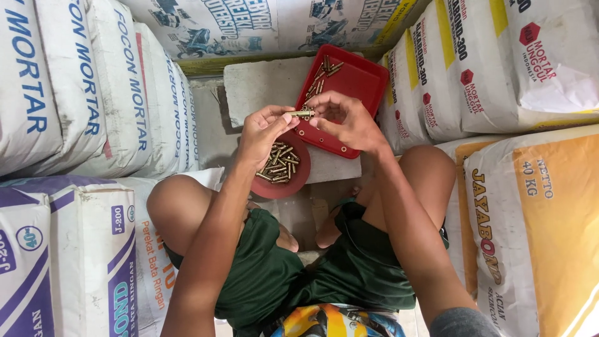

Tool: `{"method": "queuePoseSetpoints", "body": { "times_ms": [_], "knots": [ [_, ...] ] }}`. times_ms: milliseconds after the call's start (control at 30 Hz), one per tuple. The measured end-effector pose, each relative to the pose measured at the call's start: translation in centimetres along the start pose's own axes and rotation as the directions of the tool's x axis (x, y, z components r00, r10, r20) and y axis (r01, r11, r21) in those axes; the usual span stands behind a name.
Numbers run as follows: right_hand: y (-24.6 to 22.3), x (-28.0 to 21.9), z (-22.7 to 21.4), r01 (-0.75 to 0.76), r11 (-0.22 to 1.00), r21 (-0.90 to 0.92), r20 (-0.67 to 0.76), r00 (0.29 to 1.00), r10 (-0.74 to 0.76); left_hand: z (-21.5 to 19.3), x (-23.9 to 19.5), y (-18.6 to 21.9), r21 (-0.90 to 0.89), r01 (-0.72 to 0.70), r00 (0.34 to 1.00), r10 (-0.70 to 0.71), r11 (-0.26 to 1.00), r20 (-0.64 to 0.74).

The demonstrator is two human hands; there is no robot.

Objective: Assembling small brass components by inserting pins into them while sitting on the floor.

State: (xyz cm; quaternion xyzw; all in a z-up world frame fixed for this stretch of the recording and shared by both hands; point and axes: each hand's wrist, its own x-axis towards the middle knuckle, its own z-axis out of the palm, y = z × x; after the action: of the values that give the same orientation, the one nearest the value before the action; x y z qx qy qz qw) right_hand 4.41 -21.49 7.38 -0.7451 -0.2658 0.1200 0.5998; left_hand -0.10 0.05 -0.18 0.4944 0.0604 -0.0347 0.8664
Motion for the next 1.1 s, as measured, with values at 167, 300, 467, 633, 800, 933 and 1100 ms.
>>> {"method": "queuePoseSetpoints", "body": {
  "times_ms": [167,300,467,633,800,933,1100],
  "knots": [
    [-0.2,-0.2,0.1,-0.014,0.999,-0.047,-0.008,1.0,0.014,0.1,0.1,0.0,0.0,0.006,1.0,-0.006,1.0,0.004],
    [0.4,-0.1,-0.4,-0.013,1.0,0.0,-0.028,1.0,0.013,0.1,0.0,0.0,0.002,-0.004,1.0,0.004,1.0,0.006],
    [1.0,-0.4,0.5,0.0,0.998,0.057,-0.039,0.999,0.002,0.0,0.2,0.0,0.008,-0.018,1.0,0.018,1.0,0.006],
    [1.2,-0.1,1.6,-0.016,0.997,0.079,-0.125,0.992,0.026,0.2,-0.2,1.1,0.241,-0.121,0.993,0.119,0.963,0.022],
    [1.4,0.0,3.1,-0.012,0.984,0.179,-0.19,0.981,0.046,-0.1,-0.3,1.9,0.366,-0.225,0.974,0.214,0.903,0.07],
    [3.7,0.4,4.2,0.033,0.973,0.229,-0.213,0.977,0.017,-0.7,-1.0,3.0,0.486,-0.269,0.963,0.25,0.832,0.105],
    [4.5,0.6,5.0,-0.104,0.98,0.167,-0.082,0.99,0.119,-2.9,-1.9,4.3,0.758,-0.142,0.99,0.077,0.637,0.121]
  ]
}}
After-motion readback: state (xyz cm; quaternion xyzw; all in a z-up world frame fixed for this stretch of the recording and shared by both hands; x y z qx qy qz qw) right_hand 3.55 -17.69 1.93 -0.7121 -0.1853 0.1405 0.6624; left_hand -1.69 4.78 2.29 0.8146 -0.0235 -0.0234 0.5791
